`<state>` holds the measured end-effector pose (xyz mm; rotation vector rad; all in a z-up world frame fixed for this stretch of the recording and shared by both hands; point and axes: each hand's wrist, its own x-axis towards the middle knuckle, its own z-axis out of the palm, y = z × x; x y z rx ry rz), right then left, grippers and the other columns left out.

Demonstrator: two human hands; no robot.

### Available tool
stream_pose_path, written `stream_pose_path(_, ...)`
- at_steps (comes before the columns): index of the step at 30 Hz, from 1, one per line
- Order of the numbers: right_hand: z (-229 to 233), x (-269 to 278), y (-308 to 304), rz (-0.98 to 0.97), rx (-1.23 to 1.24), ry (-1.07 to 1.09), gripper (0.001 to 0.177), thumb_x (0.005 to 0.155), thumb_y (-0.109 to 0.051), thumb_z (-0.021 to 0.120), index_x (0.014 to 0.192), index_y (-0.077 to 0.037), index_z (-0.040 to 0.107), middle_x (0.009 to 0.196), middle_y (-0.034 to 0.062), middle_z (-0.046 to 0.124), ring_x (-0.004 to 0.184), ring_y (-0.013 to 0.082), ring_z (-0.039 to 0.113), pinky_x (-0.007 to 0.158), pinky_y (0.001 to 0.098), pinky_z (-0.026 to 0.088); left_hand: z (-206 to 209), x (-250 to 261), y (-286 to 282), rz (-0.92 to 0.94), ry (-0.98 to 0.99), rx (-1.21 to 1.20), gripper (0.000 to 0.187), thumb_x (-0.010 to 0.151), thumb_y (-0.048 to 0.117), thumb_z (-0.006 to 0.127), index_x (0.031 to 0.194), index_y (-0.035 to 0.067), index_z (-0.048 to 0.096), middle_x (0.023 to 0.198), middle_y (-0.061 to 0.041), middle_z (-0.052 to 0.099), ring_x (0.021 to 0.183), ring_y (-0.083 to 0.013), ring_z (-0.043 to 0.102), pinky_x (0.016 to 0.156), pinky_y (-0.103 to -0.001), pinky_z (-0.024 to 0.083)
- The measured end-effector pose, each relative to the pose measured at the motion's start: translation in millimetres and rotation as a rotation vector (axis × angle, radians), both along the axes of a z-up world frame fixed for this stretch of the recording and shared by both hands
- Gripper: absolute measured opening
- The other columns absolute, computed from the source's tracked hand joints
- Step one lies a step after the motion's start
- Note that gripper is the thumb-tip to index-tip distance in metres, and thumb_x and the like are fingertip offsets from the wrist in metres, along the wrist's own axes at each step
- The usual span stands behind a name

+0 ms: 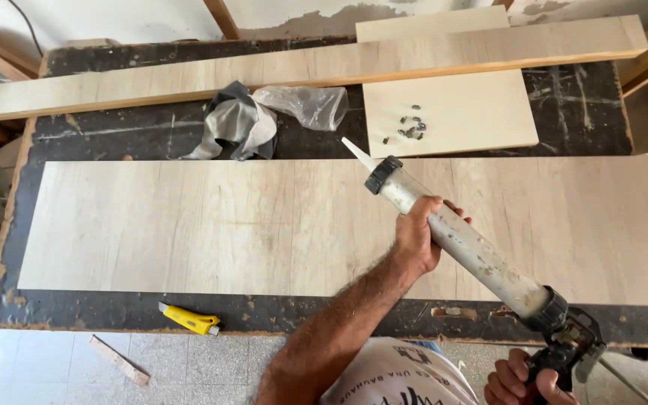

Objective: The person prepares a caulking gun by cutting the tip of a sealant tube with a utility knife and inserting it into the gun. They then apply a bead of sealant along the edge of a wooden board on a workbench.

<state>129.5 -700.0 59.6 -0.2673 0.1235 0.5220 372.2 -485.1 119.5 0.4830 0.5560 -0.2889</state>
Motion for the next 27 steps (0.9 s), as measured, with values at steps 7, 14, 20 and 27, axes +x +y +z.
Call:
stream_pose_path(7,-17.8,7.9,-33.5,0.085,-0.066,0.058,0.042,0.104,-0.048,0.063,0.092,-0.01,0.049,0.076,0.0054,0.042,0.061,0.0207,0.034,0.059,0.0429,0.032,1.7,7.1,-8.0,0.041,-0.016,0.01,0.022,0.078,0.016,0.066,0.094,0.003,0.056,0.08,-0.015,0.068,0.078,-0.029,0.067,0.075,-0.051,0.061)
stream_pose_path(14,-4.5,26.2,-25.5,0.1,-0.045,0.011,0.041,0.102,-0.044,0.067,0.088,-0.01,0.048,0.071,0.0033,0.041,0.056,0.0187,0.032,0.054,0.0411,0.028,5.2,15.2,-10.0,0.056,-0.003,0.016,0.022,0.077,0.016,0.067,0.092,0.003,0.058,0.079,-0.015,0.069,0.076,-0.0305,0.068,0.072,-0.051,0.061)
stream_pose_path(20,-3.0,36.5,-21.4,0.109,-0.02,-0.017,0.039,0.103,-0.041,0.065,0.088,-0.009,0.047,0.07,0.0028,0.041,0.056,0.0186,0.034,0.052,0.0408,0.028,9.1,20.3,-5.3,0.086,-0.006,0.014,0.024,0.078,0.017,0.067,0.093,0.003,0.056,0.078,-0.015,0.068,0.077,-0.0288,0.067,0.073,-0.05,0.061)
stream_pose_path(27,-20.5,36.5,-32.9,0.151,-0.021,-0.014,0.038,0.105,-0.043,0.059,0.09,-0.01,0.047,0.074,0.0037,0.042,0.057,0.0184,0.03,0.055,0.0416,0.027,11.2,23.7,-1.2,0.079,-0.009,0.01,0.022,0.078,0.016,0.066,0.092,0.003,0.056,0.078,-0.015,0.068,0.075,-0.0298,0.068,0.072,-0.049,0.061)
